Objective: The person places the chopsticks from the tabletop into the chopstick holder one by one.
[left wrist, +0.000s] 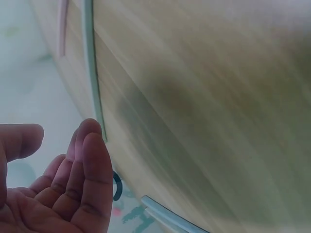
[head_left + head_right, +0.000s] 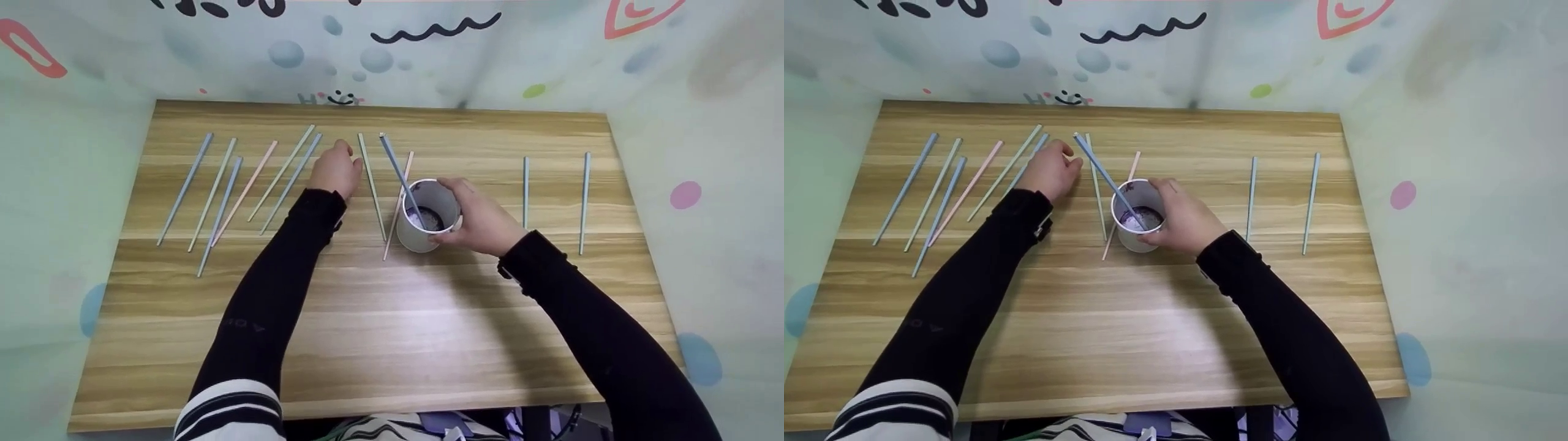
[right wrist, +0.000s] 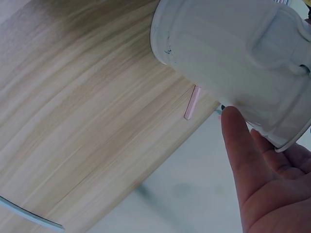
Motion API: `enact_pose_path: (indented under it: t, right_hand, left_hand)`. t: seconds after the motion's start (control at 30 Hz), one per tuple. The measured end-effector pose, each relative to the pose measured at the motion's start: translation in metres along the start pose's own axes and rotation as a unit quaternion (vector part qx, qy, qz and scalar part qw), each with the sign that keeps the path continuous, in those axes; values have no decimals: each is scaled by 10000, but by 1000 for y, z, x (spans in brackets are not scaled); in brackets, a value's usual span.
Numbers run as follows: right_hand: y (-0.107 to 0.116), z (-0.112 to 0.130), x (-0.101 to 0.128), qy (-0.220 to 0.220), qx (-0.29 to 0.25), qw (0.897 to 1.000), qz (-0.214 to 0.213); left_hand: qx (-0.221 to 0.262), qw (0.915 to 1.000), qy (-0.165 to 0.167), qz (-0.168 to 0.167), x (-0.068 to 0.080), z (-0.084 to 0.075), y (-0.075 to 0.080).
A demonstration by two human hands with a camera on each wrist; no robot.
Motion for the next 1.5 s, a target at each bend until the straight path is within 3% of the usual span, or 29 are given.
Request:
enact_pose_path:
  t: [0.27, 0.43, 0.57, 0.77, 1.1, 1.5]
  right_hand:
    - [-2, -5, 2, -21, 22, 10000, -38]
    - [-1, -2, 1, -26, 39, 10000, -28]
    - [1, -1, 1, -64, 80, 9999, 12]
    - [1, -1, 1, -100, 113, 9999, 37]
    - [0, -2, 1, -145, 107, 9998, 80]
    - [0, -3, 1, -108, 101, 9999, 36]
  left_hand:
    - [-321, 9994, -80, 78, -19, -6, -16]
    - [-351, 9988, 276, 178, -30, -7, -21]
    - [-393, 9987, 290, 149, -37, -10, -21]
    - [-379, 9992, 65, 49, -42, -18, -19]
    - [-532, 9982, 236, 112, -56, -19, -25]
    - [-1310, 9901, 303, 413, -59, -22, -31]
Point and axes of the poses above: each hand's wrist, its own x-axis away from the middle knuckle, its own y-axis out of the back of the hand, z = x × y, the point moved 5 cm from there along -x, towards the middle knuckle, and after that the axes turned 2 degrees about -z, right-handed, at the moved point
